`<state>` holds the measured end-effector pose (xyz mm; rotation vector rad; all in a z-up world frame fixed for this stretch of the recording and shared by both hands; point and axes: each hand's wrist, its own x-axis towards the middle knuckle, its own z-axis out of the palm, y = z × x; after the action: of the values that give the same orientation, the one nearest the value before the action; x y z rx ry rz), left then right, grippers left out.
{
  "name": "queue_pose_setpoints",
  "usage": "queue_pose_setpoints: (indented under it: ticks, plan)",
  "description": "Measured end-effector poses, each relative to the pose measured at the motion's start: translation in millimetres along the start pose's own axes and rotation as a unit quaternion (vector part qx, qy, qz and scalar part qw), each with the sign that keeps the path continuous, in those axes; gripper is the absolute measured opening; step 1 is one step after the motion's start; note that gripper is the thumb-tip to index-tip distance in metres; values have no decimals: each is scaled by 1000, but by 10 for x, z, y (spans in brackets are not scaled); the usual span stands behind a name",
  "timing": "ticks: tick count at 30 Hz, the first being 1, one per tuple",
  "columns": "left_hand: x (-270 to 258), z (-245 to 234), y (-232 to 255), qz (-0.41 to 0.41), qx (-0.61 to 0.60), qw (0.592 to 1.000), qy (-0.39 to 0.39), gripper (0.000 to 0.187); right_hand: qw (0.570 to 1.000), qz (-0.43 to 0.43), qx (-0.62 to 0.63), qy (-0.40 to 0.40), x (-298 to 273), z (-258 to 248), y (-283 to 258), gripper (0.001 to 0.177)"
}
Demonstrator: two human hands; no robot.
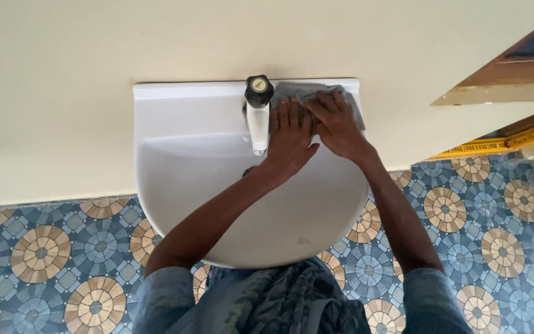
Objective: The person wipes the interior and rim of a white wall-mounted sink using a gray cloth. They repeatedly rub the basin, faucet, and surrounding surfaces in a circular and back-and-forth motion.
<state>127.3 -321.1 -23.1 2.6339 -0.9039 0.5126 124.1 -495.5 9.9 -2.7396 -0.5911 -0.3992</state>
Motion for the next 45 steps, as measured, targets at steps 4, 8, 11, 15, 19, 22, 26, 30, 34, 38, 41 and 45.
queue_pose_setpoints:
  ticks: [4, 8, 11, 15, 19, 22, 26, 30, 34, 38, 41, 45]
  plan:
    - [-34, 9, -25, -7, -25, 1000, 2, 102, 999, 0, 36, -38, 77, 80, -66, 60]
    - [2, 36, 72, -2, 0, 999, -52, 110, 1000, -2, 3, 24, -68, -11, 74, 51]
    - [196, 99, 174, 40, -31, 997, -50, 111, 996, 26, -44, 72, -203, -92, 232, 43]
    - [417, 202, 340, 56, -84, 992, -76, 112, 992, 83, -11, 96, -414, -142, 320, 40]
    - [316, 198, 389, 109, -130, 982, -85, 106, 986, 93, 36, 134, -678, -168, 204, 43]
    - [53, 158, 446, 184, -79, 967, -159, 82, 987, 98, 27, 126, -1029, -193, -3, 36]
    - [-489, 216, 606, 196, -265, 926, -185, 90, 986, 115, 9, 120, -1413, -168, -248, 24]
    - [-367, 504, 533, 238, -263, 919, -173, 46, 985, 110, 14, 130, -1424, -241, -197, 24]
    - [-159, 756, 519, 63, -361, 921, -130, 21, 988, 84, 17, 131, -1277, -353, -193, 26]
    - [-130, 855, 542, -16, -374, 927, -28, 28, 989, 37, -37, 137, -1221, -381, -326, 17]
    - [-313, 751, 529, -46, -376, 920, -100, 45, 995, 34, -65, 60, -1293, -352, -483, 15]
    - [-698, 398, 460, -17, -290, 921, -260, 48, 988, 68, 51, -127, -1422, -244, -772, 11]
